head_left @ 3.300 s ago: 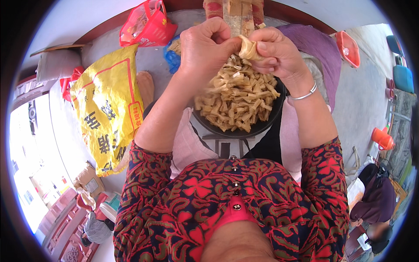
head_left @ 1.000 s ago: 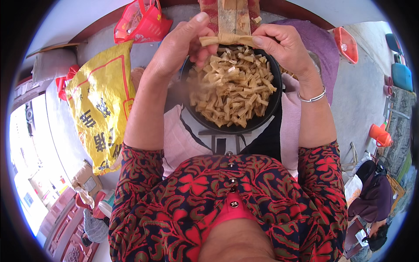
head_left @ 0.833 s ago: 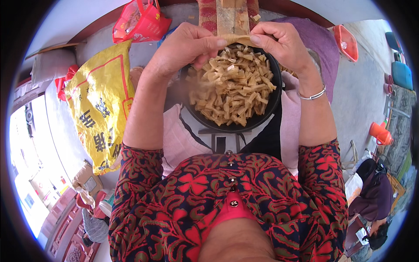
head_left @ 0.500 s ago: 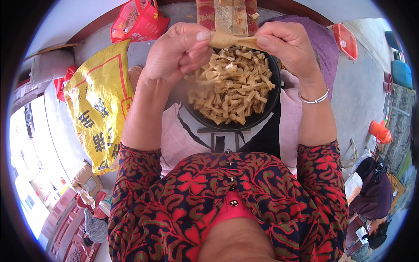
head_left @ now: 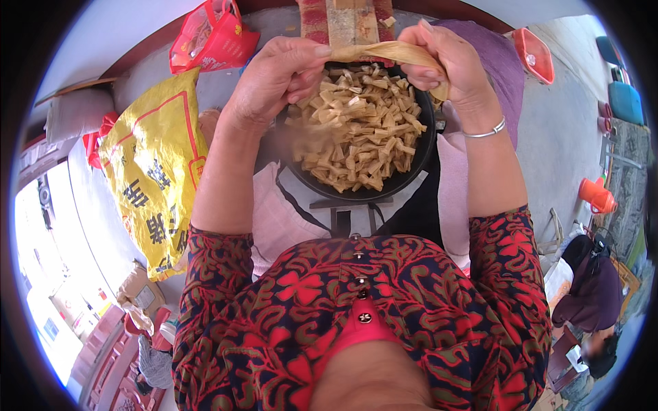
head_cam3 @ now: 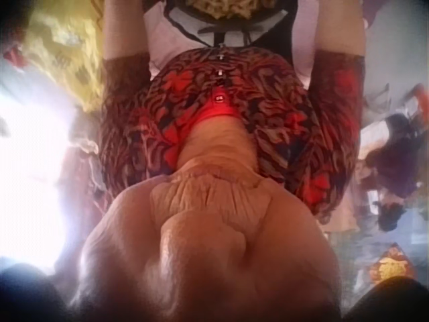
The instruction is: The person sits on the floor and repeatedly tears dried, light-brown strips into smaller pieces by hand, dropping them into a black bowl. The person handles the strips one at a time and occasionally adjusts the pile in the bowl.
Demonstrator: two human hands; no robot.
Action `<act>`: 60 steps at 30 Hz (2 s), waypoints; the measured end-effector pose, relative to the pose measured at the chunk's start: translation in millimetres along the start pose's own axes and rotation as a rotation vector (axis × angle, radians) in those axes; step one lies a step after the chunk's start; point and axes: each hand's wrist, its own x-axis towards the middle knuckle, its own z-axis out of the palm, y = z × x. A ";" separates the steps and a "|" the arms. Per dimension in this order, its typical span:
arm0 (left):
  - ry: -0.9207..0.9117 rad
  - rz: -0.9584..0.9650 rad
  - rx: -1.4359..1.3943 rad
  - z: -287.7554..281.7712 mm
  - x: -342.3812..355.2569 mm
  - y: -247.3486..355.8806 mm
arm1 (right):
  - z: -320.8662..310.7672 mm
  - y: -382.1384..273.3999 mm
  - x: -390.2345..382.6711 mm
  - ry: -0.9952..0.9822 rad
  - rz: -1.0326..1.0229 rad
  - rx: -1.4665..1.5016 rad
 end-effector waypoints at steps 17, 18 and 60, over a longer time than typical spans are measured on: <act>0.358 0.207 1.007 8.4 24.3 -19.8 | -17.3 -0.1 19.9 0.121 -0.127 -0.732; 0.443 0.265 1.097 7.6 27.3 -22.3 | -19.0 4.3 26.1 0.164 -0.186 -0.772; 0.370 0.312 0.541 16.3 6.9 -10.1 | 50.5 18.9 29.3 0.252 -0.199 -1.002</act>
